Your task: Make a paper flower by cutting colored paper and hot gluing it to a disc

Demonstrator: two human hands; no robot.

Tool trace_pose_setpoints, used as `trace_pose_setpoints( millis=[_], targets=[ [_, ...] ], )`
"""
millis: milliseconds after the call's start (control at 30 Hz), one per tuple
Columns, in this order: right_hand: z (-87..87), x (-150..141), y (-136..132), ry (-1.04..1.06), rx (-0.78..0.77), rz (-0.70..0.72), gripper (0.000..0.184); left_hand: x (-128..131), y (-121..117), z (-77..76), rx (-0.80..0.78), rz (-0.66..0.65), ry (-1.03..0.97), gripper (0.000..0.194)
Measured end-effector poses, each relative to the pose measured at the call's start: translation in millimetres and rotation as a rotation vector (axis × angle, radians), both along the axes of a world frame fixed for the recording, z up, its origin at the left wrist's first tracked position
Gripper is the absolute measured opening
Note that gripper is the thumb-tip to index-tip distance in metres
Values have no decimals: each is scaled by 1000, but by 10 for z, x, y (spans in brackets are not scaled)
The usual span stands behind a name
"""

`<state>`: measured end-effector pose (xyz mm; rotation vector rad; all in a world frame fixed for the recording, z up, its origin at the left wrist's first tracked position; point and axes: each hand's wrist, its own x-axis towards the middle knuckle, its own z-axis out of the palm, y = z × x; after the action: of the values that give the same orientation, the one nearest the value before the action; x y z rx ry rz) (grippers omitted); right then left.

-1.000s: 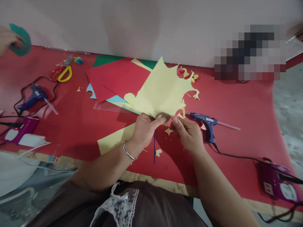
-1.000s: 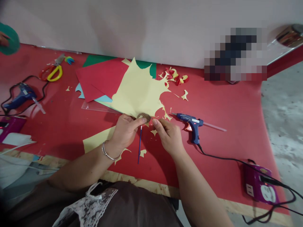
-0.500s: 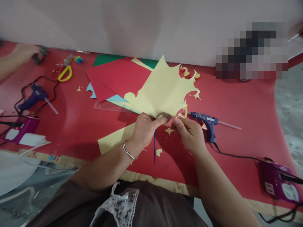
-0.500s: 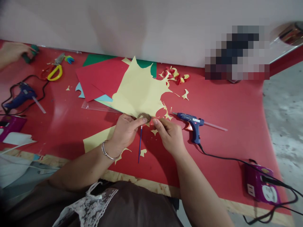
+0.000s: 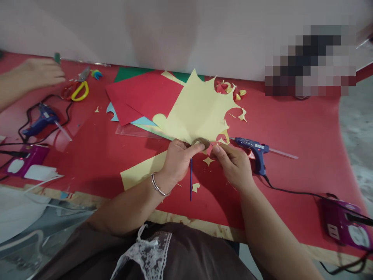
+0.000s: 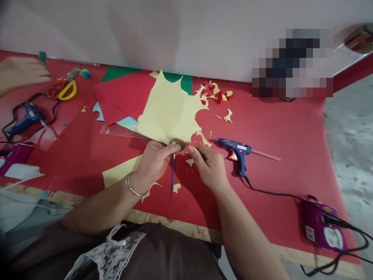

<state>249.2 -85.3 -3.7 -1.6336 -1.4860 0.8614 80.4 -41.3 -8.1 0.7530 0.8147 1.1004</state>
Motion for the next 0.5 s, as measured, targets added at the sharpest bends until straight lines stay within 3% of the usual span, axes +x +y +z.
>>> trace_pose_setpoints(
  millis=[300,500],
  targets=[
    [17,-7,7,5,35,3,70,-8,-10,-16,14,-19,76,14],
    [5,11,0,-12,65,6,67,-12,5,-19,75,-21,102,4]
  ],
)
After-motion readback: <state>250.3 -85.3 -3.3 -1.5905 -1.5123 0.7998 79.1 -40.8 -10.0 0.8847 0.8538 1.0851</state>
